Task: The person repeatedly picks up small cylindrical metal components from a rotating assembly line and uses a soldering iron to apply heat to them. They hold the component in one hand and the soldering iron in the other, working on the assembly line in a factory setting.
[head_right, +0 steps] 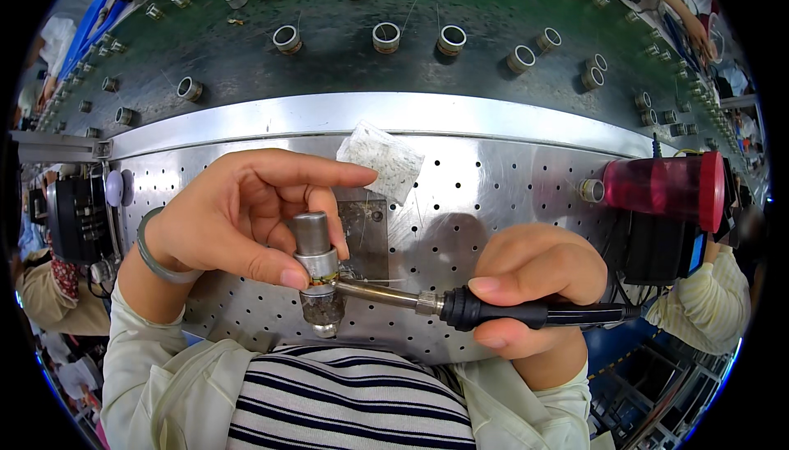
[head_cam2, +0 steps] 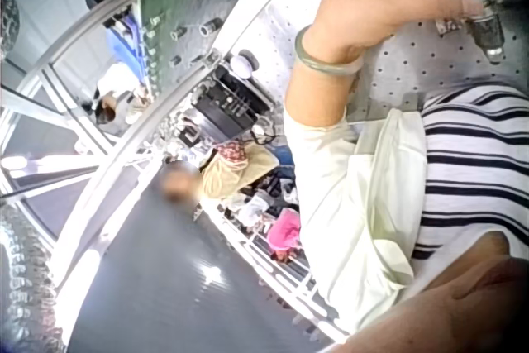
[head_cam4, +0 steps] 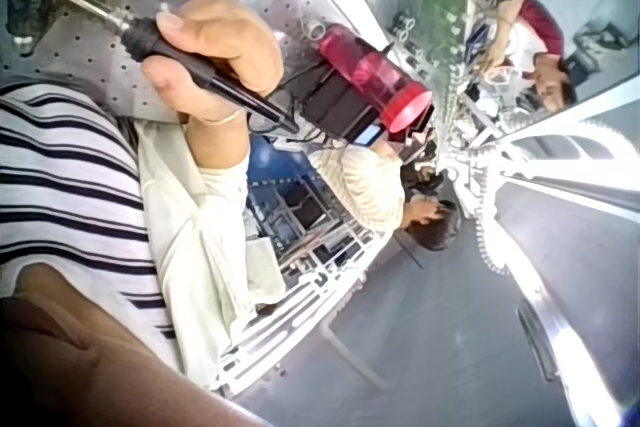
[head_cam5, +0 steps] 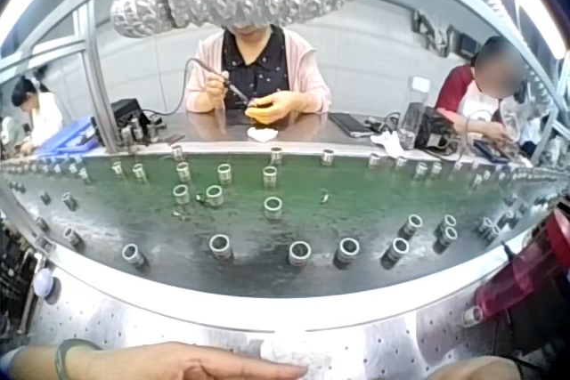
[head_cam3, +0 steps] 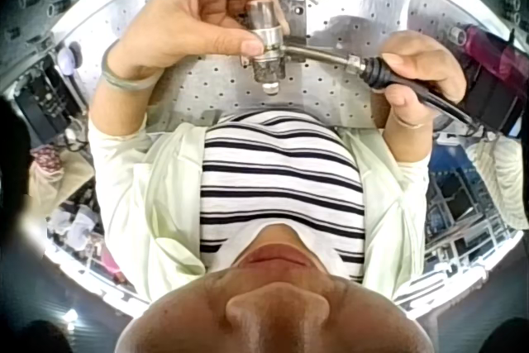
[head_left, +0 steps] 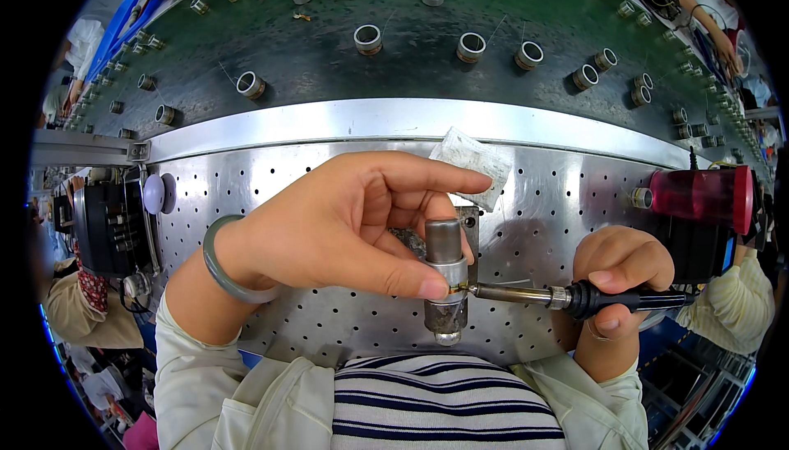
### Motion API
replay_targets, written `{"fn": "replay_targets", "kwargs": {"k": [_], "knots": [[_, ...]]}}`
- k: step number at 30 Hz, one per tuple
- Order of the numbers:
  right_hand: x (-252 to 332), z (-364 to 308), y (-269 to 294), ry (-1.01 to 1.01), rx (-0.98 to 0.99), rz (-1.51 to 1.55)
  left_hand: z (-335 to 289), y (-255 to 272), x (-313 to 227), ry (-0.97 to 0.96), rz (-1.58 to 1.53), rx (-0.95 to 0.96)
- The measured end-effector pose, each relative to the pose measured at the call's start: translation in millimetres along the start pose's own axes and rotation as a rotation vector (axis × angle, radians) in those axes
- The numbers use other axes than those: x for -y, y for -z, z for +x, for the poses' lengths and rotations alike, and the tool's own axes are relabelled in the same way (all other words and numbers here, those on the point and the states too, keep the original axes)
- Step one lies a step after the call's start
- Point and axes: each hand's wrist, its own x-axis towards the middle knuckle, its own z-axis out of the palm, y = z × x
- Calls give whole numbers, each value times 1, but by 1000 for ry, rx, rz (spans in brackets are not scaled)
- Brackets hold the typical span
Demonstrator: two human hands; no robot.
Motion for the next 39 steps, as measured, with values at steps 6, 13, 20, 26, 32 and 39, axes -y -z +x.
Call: {"fn": "replay_targets", "kwargs": {"k": [6, 13, 20, 26, 32, 39], "knots": [[-1, 1, 1, 13, 46, -13, 0, 1, 1, -10, -10, 13], [-1, 0, 0, 39, 27, -43, 1, 7, 7, -51, 34, 44], [1, 0, -1, 13, 41, -50, 0, 7, 6, -70, 72, 46], [2, 0, -1, 5, 40, -77, 2, 9, 7, -74, 77, 51], [2, 2, -1, 23, 58, -80, -1, 8, 7, -67, 76, 41], [0, 2, -1, 39, 61, -76, -4, 1, 3, -19, 26, -16]]}}
